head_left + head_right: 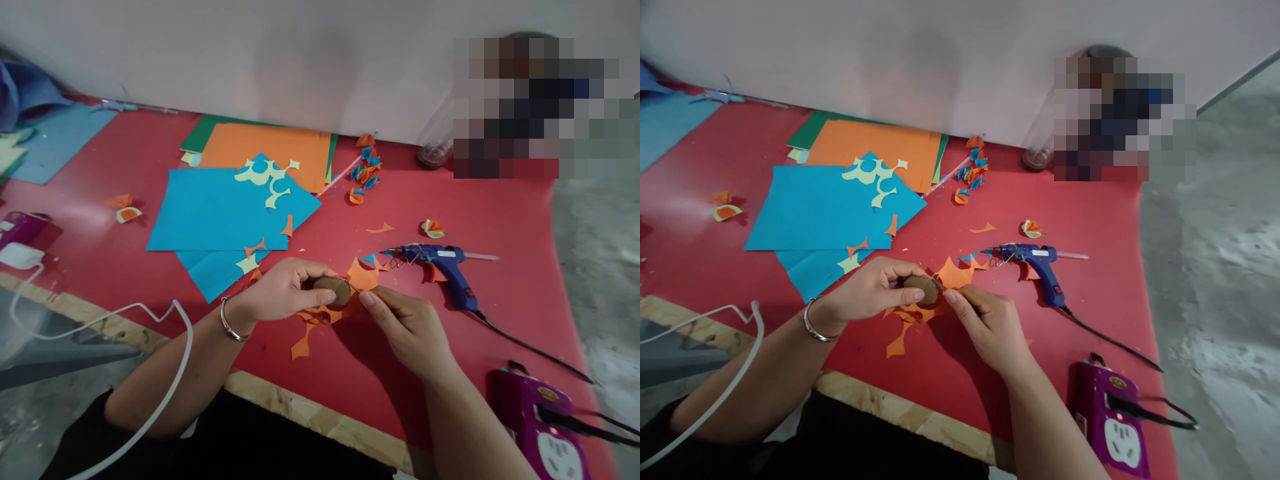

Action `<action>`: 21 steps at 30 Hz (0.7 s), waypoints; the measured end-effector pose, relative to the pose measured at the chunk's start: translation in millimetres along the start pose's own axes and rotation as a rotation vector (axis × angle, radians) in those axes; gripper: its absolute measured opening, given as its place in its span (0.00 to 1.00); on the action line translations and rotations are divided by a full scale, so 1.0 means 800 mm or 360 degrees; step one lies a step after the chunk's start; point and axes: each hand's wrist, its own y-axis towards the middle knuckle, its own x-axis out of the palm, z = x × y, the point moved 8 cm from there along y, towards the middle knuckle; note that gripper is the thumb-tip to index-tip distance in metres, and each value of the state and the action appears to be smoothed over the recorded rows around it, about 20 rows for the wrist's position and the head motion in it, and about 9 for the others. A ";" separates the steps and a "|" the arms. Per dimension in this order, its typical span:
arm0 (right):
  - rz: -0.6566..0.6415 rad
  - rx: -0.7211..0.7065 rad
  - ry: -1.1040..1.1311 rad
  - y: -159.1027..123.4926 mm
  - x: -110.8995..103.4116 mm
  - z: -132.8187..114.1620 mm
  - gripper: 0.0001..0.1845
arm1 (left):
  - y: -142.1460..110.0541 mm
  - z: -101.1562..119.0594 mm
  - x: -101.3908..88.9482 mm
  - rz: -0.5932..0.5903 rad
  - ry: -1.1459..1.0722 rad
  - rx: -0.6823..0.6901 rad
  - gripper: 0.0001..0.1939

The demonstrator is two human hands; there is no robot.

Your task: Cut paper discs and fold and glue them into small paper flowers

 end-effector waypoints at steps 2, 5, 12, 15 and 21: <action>-0.0008 -0.0012 -0.0019 0.001 -0.001 -0.005 0.41 | -0.001 0.000 -0.001 -0.0026 0.0024 -0.0011 0.11; -0.0042 -0.0026 -0.0037 0.002 0.002 -0.007 0.42 | -0.003 0.002 0.000 -0.0084 0.0040 -0.0017 0.09; -0.0086 -0.0031 -0.0006 0.000 0.004 -0.007 0.41 | -0.002 0.003 -0.002 -0.0103 0.0041 -0.0055 0.07; -0.0092 -0.0028 0.0010 0.000 0.003 -0.008 0.41 | -0.001 0.001 -0.002 -0.0099 0.0011 -0.0070 0.08; -0.0092 -0.0041 -0.0020 0.000 0.005 -0.008 0.41 | 0.001 0.002 0.002 -0.0118 -0.0051 -0.0086 0.07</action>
